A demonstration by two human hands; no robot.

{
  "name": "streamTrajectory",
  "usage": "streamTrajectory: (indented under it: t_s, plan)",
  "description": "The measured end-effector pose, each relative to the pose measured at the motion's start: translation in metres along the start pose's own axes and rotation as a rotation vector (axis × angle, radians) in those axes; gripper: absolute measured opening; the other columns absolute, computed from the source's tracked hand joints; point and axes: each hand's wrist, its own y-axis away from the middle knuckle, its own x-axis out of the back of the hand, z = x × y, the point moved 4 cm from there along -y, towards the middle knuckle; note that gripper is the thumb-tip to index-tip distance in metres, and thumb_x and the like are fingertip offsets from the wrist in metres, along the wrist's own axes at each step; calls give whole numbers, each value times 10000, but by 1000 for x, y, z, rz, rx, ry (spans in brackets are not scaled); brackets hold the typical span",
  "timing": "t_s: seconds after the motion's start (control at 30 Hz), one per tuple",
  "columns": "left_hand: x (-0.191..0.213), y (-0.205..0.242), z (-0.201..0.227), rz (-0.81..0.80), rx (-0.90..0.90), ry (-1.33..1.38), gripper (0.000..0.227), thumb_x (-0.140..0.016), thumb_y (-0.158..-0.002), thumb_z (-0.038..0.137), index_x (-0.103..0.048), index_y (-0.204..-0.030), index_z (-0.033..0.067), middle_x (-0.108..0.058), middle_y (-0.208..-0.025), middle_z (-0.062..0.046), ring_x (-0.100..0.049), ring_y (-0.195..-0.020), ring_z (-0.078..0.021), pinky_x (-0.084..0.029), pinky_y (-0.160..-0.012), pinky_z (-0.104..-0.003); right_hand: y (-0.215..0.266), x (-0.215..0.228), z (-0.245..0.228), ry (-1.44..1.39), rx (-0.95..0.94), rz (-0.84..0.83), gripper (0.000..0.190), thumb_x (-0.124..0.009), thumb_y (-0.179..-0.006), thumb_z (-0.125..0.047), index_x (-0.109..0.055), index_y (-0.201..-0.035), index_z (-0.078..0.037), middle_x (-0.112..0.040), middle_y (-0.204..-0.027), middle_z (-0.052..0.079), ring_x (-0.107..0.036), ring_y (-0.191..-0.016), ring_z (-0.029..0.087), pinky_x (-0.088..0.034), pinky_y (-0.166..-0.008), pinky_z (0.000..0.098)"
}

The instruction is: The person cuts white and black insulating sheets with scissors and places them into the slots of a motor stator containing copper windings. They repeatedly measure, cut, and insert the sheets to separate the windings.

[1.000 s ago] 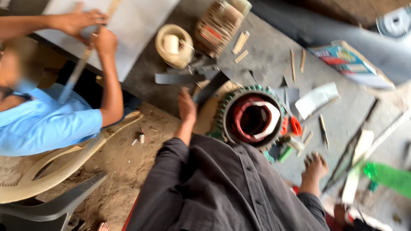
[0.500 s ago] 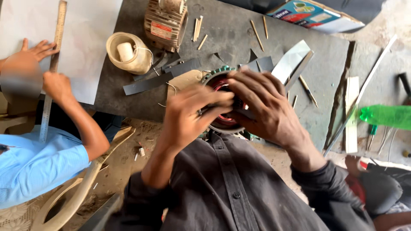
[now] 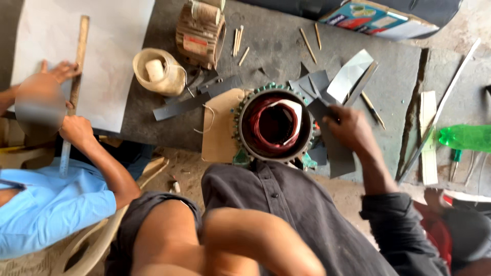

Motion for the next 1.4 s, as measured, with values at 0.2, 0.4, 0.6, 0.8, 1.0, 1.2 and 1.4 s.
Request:
streamTrajectory:
  t_s: [0.2,0.4,0.6,0.8,1.0,1.2,1.4]
  plan:
    - [-5,-12,6,-45,-1,20,330,-774,-926,167,-674,-1226,72,-717,-1186,-92,-710,-1104,-235,-607,-942,-337,0,-18,-5,-25,-116,16,425,-707,-912,-270,-689,-1263,-30,-746,-1044,237,-730,-939,372,-557,-840,461]
    - [-18,-16,-2,-92,17,50,303,-744,-949,185,-676,-1226,84,-721,-1191,-85,-724,-1096,-225,-613,-935,-331,0,-16,-1,-80,-211,33,384,-689,-919,-251,-705,-1249,-55,-749,-1022,231,-731,-926,379,-552,-833,473]
    - [-37,-16,-20,-131,39,112,279,-713,-971,203,-679,-1227,96,-726,-1196,-78,-737,-1089,-214,-619,-928,-325,-13,-30,12,-108,-144,20,408,-713,-913,-272,-698,-1256,-52,-742,-1066,232,-723,-967,380,-549,-849,461]
    - [-44,6,-19,-204,100,159,260,-682,-994,221,-681,-1228,108,-730,-1201,-71,-751,-1081,-204,-626,-922,-319,-34,-48,8,-142,22,22,358,-718,-923,-243,-717,-1221,-46,-739,-1066,234,-709,-972,388,-545,-841,466]
    - [-110,32,-190,-384,345,70,311,-673,-1004,212,-658,-1304,130,-721,-1277,-72,-752,-1112,-214,-610,-965,-338,-44,-70,10,-165,31,-73,290,-685,-903,-211,-739,-1156,-79,-747,-979,205,-730,-884,367,-557,-792,450]
    - [-165,100,-318,-859,388,-87,501,-652,-846,91,-653,-1346,78,-694,-1289,-163,-662,-1169,-343,-526,-999,-430,-30,-84,-3,-226,-46,87,307,-674,-900,-201,-743,-1183,-102,-735,-920,229,-727,-826,401,-576,-769,473]
    - [-194,95,-334,-1147,399,-349,253,-667,-854,176,-782,-1080,172,-744,-962,-174,-712,-900,-387,-572,-831,-462,1,-89,2,-276,-151,113,375,-692,-843,-190,-708,-1189,-47,-712,-882,263,-698,-843,441,-559,-759,511]
